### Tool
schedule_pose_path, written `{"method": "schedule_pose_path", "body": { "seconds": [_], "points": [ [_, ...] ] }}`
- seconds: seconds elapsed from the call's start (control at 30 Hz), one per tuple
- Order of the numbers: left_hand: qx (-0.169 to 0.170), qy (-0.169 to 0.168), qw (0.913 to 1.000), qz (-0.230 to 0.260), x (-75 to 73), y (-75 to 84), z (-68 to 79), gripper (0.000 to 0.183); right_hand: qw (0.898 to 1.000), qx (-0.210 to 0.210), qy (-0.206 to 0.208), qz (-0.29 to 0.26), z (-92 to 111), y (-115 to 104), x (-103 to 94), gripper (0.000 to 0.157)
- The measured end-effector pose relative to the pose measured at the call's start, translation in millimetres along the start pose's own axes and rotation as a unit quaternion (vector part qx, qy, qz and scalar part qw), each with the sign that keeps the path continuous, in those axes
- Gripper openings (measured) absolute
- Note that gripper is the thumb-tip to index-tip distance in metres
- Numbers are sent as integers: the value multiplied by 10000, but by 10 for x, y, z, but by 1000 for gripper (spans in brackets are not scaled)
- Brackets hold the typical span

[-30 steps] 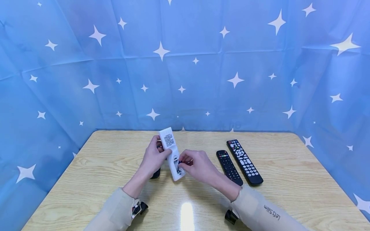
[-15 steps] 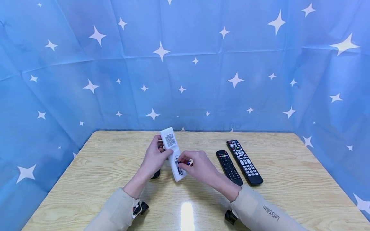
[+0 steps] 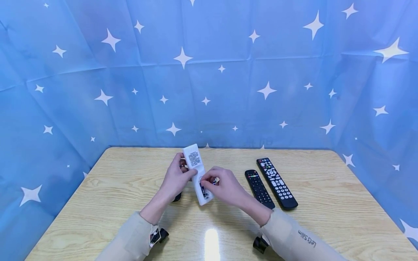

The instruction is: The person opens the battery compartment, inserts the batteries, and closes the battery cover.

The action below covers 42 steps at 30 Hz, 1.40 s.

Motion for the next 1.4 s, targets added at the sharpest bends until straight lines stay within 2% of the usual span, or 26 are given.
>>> {"method": "schedule_pose_path", "body": {
  "seconds": [0.4, 0.63, 0.77, 1.03, 1.4],
  "points": [
    [26, -18, 10000, 77, 9, 11, 4, 49, 9988, 375, 41, -323, -11, 52, -11, 5],
    [97, -119, 9994, 316, 22, 22, 6, 47, 9934, 898, 111, -708, -44, 115, -22, 32],
    [114, -150, 9992, 349, 22, 35, 14, 47, 9900, 978, -110, -1008, -57, 136, -20, 39],
    [119, -145, 9991, 378, 25, 46, 18, 48, 9780, 1111, -537, -1684, -61, 191, -15, 39],
    [142, -175, 9992, 337, 32, 65, 54, 48, 9733, 1180, -614, -1870, -58, 189, 10, 37]
  ]
}}
Point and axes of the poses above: each hand's wrist, its own z-axis away from the middle knuckle, its own x-axis out of the palm, y = z × x, the point moved 3 cm from there along -z, towards the middle knuckle, and after that the axes turned 4 degrees about -y, right-handed, at the moved point
